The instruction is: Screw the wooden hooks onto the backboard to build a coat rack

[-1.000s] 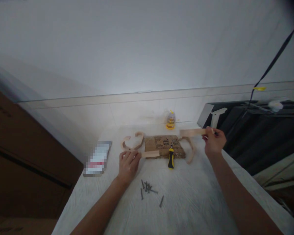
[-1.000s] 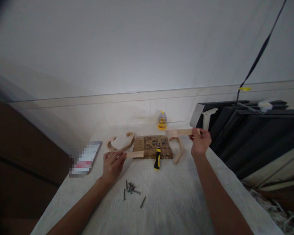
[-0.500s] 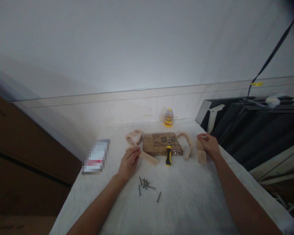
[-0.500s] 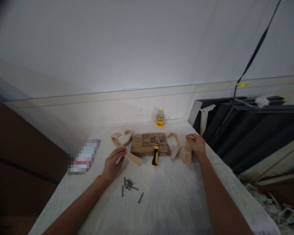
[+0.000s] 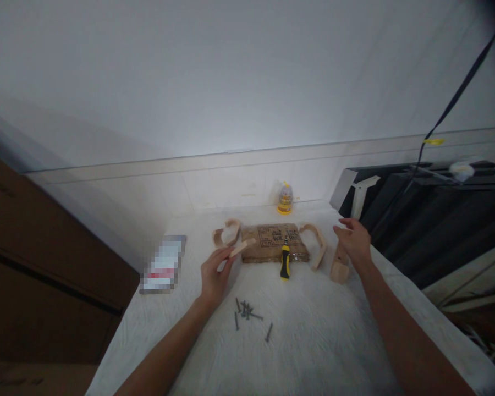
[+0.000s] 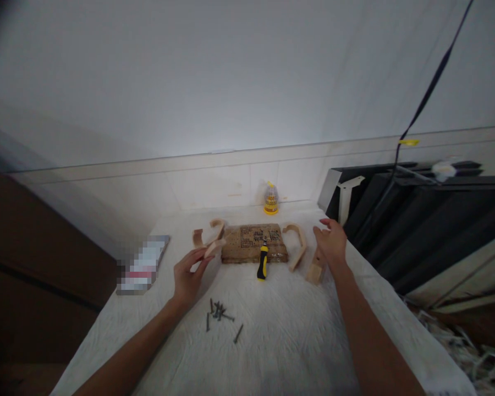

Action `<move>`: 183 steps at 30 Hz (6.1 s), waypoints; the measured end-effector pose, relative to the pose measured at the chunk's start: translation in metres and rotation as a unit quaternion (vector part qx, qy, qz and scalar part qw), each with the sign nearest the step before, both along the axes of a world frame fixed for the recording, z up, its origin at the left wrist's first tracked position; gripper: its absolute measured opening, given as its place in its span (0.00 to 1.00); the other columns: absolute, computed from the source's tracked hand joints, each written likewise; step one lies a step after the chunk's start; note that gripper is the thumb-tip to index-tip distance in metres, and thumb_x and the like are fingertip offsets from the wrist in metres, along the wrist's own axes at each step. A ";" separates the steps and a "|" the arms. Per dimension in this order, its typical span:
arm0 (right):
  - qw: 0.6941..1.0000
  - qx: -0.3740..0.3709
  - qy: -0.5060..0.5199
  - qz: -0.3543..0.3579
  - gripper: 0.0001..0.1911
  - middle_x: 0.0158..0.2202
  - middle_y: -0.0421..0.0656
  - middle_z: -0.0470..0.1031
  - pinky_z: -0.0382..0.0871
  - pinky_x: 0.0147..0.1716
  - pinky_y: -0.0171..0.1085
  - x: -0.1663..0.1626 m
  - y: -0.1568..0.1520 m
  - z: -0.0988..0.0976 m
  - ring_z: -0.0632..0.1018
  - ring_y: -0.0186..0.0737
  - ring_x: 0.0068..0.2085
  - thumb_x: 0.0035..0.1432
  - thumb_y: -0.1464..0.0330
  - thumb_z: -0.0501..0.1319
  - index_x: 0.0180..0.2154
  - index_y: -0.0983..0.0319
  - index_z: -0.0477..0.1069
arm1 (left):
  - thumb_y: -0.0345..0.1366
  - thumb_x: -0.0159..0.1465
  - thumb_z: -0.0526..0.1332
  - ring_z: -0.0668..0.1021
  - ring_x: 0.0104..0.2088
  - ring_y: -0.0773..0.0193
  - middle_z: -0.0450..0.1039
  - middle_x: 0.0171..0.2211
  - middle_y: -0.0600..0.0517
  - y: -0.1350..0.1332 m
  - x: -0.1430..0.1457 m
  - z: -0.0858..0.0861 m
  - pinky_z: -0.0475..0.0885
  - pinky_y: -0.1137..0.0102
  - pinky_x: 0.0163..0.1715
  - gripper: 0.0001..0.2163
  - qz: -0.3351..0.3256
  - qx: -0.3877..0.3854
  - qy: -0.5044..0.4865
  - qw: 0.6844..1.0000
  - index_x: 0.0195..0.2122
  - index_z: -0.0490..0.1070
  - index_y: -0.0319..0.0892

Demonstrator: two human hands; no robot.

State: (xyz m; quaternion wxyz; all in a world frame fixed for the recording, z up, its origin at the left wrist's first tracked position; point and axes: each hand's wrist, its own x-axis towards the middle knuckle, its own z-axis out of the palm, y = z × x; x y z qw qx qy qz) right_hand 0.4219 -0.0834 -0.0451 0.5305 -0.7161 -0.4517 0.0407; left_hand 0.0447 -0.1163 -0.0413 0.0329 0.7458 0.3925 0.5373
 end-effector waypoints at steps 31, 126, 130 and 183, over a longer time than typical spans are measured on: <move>0.916 0.095 0.154 0.357 0.11 0.21 0.37 0.64 0.61 0.20 0.34 -0.148 -0.059 0.031 0.66 0.34 0.22 0.56 0.61 0.55 0.36 0.60 0.71 | 0.42 0.60 0.58 0.76 0.26 0.67 0.76 0.30 0.48 -0.013 0.017 0.009 0.71 0.73 0.26 0.13 -0.237 -0.372 -0.199 0.875 0.41 0.72 0.38; 0.982 -0.015 -0.009 0.185 0.32 0.45 0.54 0.75 0.69 0.40 0.49 -0.125 -0.019 -0.006 0.77 0.52 0.43 0.60 0.55 0.48 0.61 0.64 0.54 | 0.31 0.48 0.70 0.75 0.48 0.55 0.73 0.47 0.47 0.023 0.024 0.002 0.68 0.59 0.51 0.28 -0.302 -0.427 -0.360 0.772 0.49 0.60 0.42; 0.982 -0.013 -0.011 0.191 0.29 0.47 0.54 0.74 0.69 0.42 0.48 -0.125 -0.019 -0.005 0.76 0.51 0.44 0.60 0.55 0.48 0.59 0.64 0.57 | 0.30 0.47 0.70 0.74 0.49 0.54 0.72 0.47 0.46 0.023 0.024 0.004 0.67 0.58 0.52 0.29 -0.319 -0.425 -0.363 0.766 0.49 0.60 0.42; 0.978 0.035 -0.048 0.198 0.25 0.46 0.54 0.73 0.69 0.42 0.50 -0.125 -0.019 -0.005 0.76 0.49 0.43 0.62 0.58 0.47 0.56 0.65 0.58 | 0.36 0.52 0.68 0.75 0.44 0.63 0.72 0.43 0.53 0.019 0.030 0.002 0.69 0.66 0.47 0.20 -0.293 -0.422 -0.401 0.759 0.43 0.63 0.45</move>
